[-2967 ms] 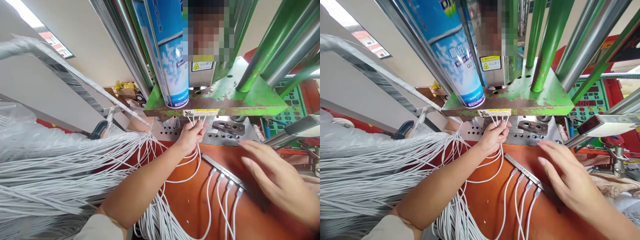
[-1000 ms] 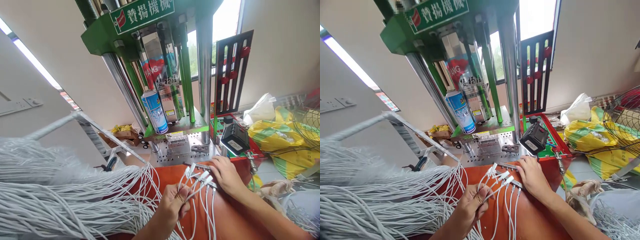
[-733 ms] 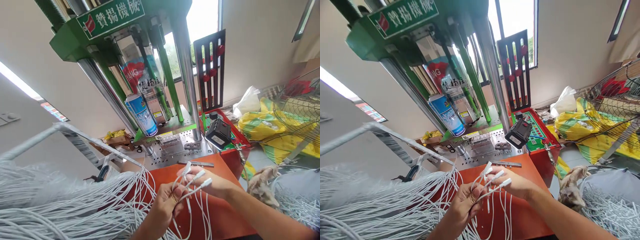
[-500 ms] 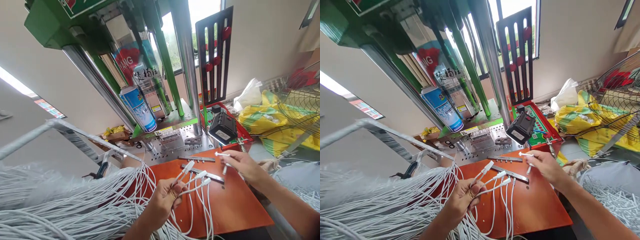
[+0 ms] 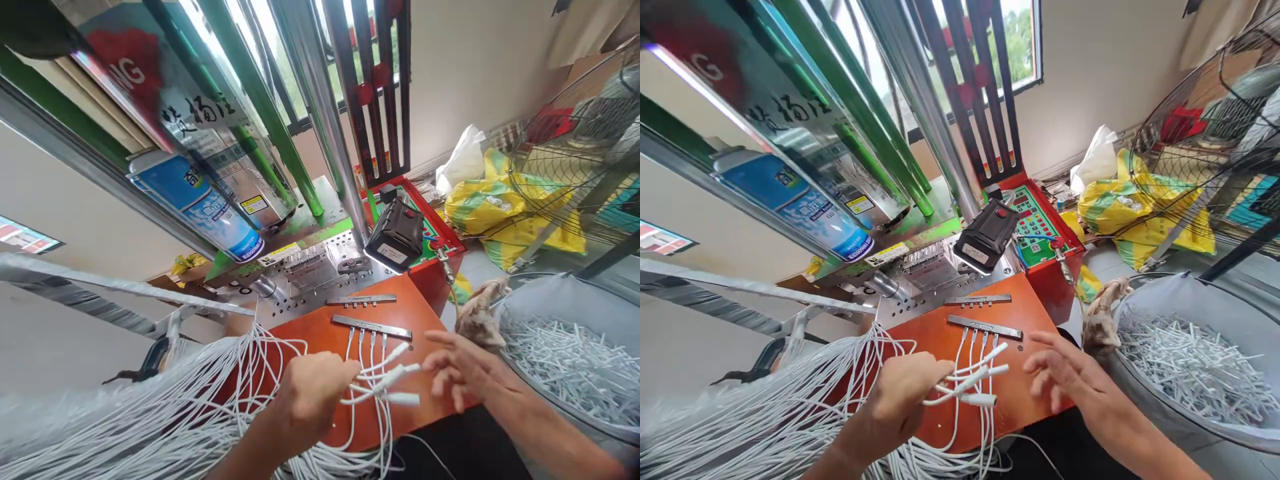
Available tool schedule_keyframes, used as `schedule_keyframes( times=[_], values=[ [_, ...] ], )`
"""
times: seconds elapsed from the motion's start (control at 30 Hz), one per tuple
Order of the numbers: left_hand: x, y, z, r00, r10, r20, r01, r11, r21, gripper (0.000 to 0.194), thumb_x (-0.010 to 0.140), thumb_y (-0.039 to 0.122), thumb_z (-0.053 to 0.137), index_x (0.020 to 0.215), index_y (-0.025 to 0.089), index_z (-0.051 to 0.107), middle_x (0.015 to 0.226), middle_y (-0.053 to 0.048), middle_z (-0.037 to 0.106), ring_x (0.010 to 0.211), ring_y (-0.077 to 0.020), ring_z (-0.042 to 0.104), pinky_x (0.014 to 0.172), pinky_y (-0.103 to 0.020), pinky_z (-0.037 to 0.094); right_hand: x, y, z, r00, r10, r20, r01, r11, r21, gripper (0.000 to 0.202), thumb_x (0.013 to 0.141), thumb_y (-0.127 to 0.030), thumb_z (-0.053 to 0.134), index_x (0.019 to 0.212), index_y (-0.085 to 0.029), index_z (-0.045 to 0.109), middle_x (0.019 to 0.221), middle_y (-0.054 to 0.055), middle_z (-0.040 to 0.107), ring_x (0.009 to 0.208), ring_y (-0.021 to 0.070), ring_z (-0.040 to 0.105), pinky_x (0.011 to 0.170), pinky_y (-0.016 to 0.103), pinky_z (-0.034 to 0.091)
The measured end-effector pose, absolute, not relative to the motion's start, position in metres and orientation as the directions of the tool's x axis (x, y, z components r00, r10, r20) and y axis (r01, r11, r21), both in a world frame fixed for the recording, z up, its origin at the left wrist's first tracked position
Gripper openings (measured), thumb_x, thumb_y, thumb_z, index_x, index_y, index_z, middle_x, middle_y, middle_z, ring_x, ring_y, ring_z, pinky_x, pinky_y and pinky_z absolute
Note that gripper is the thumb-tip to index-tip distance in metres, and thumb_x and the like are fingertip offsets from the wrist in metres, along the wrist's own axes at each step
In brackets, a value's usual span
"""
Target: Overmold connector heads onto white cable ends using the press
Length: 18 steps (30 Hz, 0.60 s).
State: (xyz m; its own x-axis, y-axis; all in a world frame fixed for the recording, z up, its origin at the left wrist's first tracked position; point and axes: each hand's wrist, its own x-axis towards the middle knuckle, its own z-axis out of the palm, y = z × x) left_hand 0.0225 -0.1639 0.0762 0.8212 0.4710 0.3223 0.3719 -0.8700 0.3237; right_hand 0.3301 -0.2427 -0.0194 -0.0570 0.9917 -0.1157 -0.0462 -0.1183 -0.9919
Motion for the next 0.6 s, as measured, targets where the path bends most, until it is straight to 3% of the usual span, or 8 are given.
schedule_keyframes(
  times=[0.1,0.2,0.4,0.5,0.6],
  values=[
    [0.029,-0.169,0.076,0.884,0.236,0.403,0.256,-0.967,0.003,0.037,0.097,0.009,0.041,0.129,0.009,0.058,0.064,-0.001,0.054,0.055,-0.0163,0.042,0.052,-0.033,0.024,0.283,-0.238,-0.001,-0.204,0.953,-0.222,-0.329,-0.281,-0.901,0.052,0.099,-0.065,0.053,0.128,-0.023,0.064,0.089,0.005,0.067,0.064,0.0138,0.062,0.052,0.024,0.045],
    [0.030,-0.175,0.076,0.902,0.132,0.412,0.214,-0.964,-0.158,0.034,0.095,0.007,0.044,0.123,0.000,0.060,0.066,-0.002,0.055,0.054,-0.0162,0.042,0.050,-0.034,0.024,0.276,-0.239,0.000,-0.159,0.963,-0.216,-0.340,-0.259,-0.904,0.040,0.098,-0.058,0.061,0.110,-0.020,0.068,0.075,-0.001,0.057,0.060,0.0091,0.050,0.055,0.022,0.042],
    [0.024,-0.176,0.076,0.908,0.118,0.402,0.220,-0.951,-0.218,0.033,0.093,0.008,0.051,0.123,-0.002,0.062,0.071,-0.004,0.059,0.056,-0.0162,0.045,0.050,-0.034,0.028,0.281,-0.242,0.004,-0.080,0.984,-0.160,-0.174,-0.172,-0.970,0.036,0.099,-0.056,0.060,0.103,-0.021,0.067,0.079,0.000,0.062,0.068,0.0118,0.058,0.064,0.025,0.049],
    [0.023,-0.174,0.077,0.906,0.109,0.409,0.221,-0.946,-0.238,0.032,0.093,0.009,0.052,0.122,0.000,0.063,0.071,-0.003,0.059,0.056,-0.0154,0.046,0.050,-0.034,0.029,0.279,-0.245,0.009,-0.049,0.982,-0.184,-0.158,-0.190,-0.969,0.043,0.100,-0.060,0.055,0.121,-0.022,0.061,0.074,-0.001,0.063,0.074,0.0159,0.064,0.070,0.028,0.053],
    [0.022,-0.172,0.077,0.900,0.096,0.425,0.222,-0.940,-0.258,0.030,0.094,0.010,0.052,0.121,0.001,0.064,0.071,-0.003,0.059,0.056,-0.0150,0.046,0.049,-0.033,0.029,0.277,-0.252,0.010,-0.113,0.966,-0.234,-0.162,-0.251,-0.955,0.055,0.101,-0.063,0.051,0.137,-0.022,0.048,0.068,-0.002,0.064,0.068,0.0168,0.063,0.065,0.029,0.052]
  ],
)
